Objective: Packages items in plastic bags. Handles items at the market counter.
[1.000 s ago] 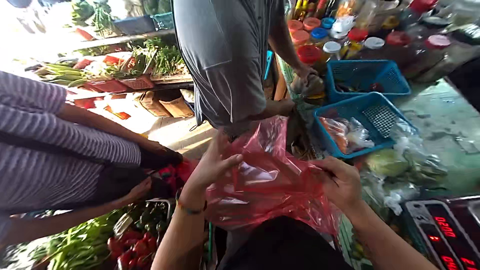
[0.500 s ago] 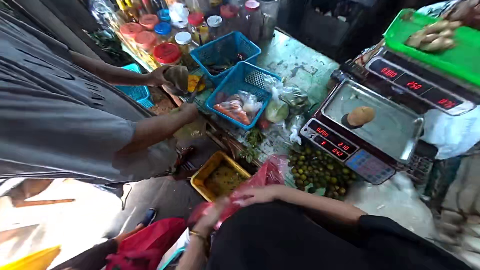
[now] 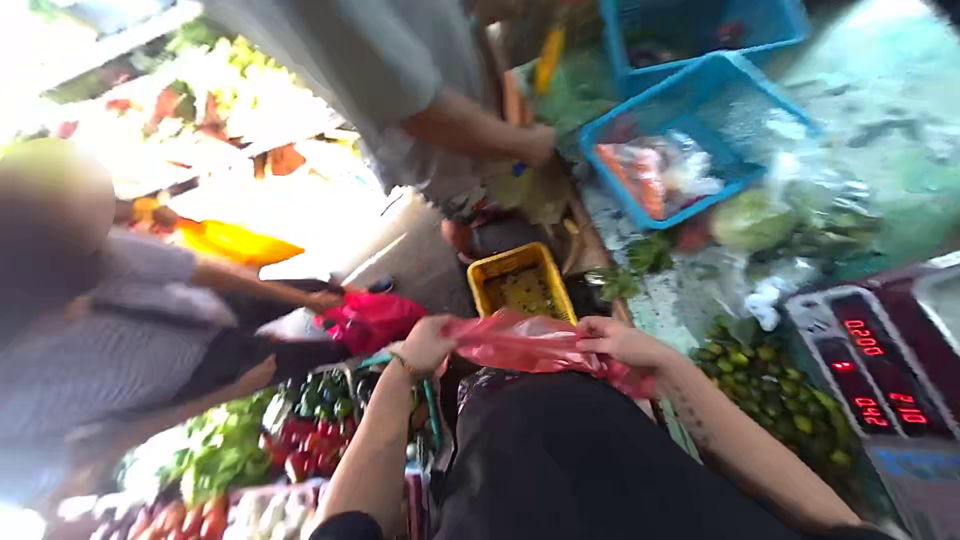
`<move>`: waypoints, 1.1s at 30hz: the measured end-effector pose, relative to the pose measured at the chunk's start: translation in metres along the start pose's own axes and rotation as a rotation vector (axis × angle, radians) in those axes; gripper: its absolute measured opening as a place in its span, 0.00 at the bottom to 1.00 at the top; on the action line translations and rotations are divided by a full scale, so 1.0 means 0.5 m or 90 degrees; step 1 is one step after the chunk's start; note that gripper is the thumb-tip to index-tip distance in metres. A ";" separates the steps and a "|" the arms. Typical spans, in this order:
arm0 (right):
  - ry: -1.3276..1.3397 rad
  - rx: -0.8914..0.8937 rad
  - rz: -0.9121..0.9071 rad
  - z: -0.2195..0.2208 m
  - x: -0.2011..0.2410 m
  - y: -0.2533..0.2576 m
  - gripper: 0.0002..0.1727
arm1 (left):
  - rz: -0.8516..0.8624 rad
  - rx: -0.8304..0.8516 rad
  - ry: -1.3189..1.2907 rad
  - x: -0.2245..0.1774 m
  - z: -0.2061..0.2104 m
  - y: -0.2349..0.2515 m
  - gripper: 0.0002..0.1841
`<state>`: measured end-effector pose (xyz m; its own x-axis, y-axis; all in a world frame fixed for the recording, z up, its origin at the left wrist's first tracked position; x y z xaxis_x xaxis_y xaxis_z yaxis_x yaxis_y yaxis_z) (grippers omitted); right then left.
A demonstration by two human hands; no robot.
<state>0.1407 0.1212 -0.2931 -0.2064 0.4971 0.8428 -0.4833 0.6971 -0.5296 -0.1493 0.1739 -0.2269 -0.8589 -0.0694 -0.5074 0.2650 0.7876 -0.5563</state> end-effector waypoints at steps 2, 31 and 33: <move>-0.049 0.052 0.016 0.031 0.048 0.005 0.33 | 0.026 -0.118 -0.107 -0.031 -0.059 -0.020 0.13; 0.156 -0.056 -0.105 0.300 0.285 0.193 0.08 | 0.191 -0.083 -0.128 0.050 -0.111 -0.075 0.18; 0.142 -0.052 -0.066 0.274 0.245 0.164 0.11 | 0.220 -0.113 -0.038 -0.007 -0.058 -0.081 0.22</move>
<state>-0.0410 0.1687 -0.2200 0.0381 0.5170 0.8551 -0.4195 0.7850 -0.4559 -0.1699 0.1600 -0.1837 -0.7043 0.1876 -0.6847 0.4496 0.8643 -0.2256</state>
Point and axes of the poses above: each hand's wrist, its own y-axis towards the middle knuckle, its own z-axis out of the palm, x = y × z, the point moved 10 cm from there along y, towards the middle knuckle, and after that the axes turned 8 degrees about y, right-handed, at the moved point
